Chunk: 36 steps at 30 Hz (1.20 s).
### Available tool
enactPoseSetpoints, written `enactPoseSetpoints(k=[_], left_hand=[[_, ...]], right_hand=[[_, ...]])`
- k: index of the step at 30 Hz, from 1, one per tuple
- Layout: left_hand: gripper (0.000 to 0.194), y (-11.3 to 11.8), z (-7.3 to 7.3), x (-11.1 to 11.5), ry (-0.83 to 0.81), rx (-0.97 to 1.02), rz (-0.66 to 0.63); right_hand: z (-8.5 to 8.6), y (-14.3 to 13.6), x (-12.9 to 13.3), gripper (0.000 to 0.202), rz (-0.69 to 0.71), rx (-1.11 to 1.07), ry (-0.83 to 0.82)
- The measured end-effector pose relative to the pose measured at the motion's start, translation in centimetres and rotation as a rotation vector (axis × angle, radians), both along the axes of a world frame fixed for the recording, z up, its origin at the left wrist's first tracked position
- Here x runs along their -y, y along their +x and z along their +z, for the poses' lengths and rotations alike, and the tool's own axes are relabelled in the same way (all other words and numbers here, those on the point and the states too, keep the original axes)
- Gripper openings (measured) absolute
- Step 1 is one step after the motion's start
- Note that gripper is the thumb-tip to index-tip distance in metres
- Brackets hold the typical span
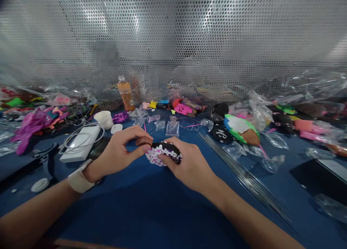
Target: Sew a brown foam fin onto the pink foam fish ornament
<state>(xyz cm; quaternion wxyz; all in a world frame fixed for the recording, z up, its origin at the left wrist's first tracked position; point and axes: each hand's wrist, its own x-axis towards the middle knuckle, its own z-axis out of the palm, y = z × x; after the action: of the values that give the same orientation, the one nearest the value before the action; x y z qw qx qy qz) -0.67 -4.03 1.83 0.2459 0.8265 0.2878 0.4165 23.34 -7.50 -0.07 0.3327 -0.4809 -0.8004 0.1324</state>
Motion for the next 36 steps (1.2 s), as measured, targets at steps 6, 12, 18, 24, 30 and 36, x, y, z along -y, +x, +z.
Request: enactPoseSetpoints(k=[6, 12, 18, 24, 30, 36], left_hand=[[0.042, -0.7, -0.7, -1.0, -0.291, 0.111, -0.172], [0.023, 1.2, -2.8, -0.8, -0.514, 0.416, -0.211], [0.024, 1.5, -4.0, -1.1, -0.542, 0.471, -0.145], [0.021, 1.4, -3.9, -1.2, -0.514, 0.411, -0.151], [0.022, 1.5, -3.6, -1.2, -0.484, 0.379, -0.149], [0.010, 1.6, -2.8, -0.3, -0.324, 0.352, -0.150]], right_hand=[[-0.2, 0.4, 0.2, 0.043, 0.005, 0.027, 0.186], [-0.1, 0.6, 0.4, 0.049, 0.047, 0.076, 0.326], [-0.3, 0.4, 0.3, 0.045, 0.079, 0.046, 0.293], [-0.1, 0.3, 0.2, 0.041, 0.106, 0.027, 0.337], [0.1, -0.2, 0.3, 0.040, 0.135, 0.003, 0.381], [0.7, -0.4, 0.7, 0.034, 0.156, -0.061, 0.424]])
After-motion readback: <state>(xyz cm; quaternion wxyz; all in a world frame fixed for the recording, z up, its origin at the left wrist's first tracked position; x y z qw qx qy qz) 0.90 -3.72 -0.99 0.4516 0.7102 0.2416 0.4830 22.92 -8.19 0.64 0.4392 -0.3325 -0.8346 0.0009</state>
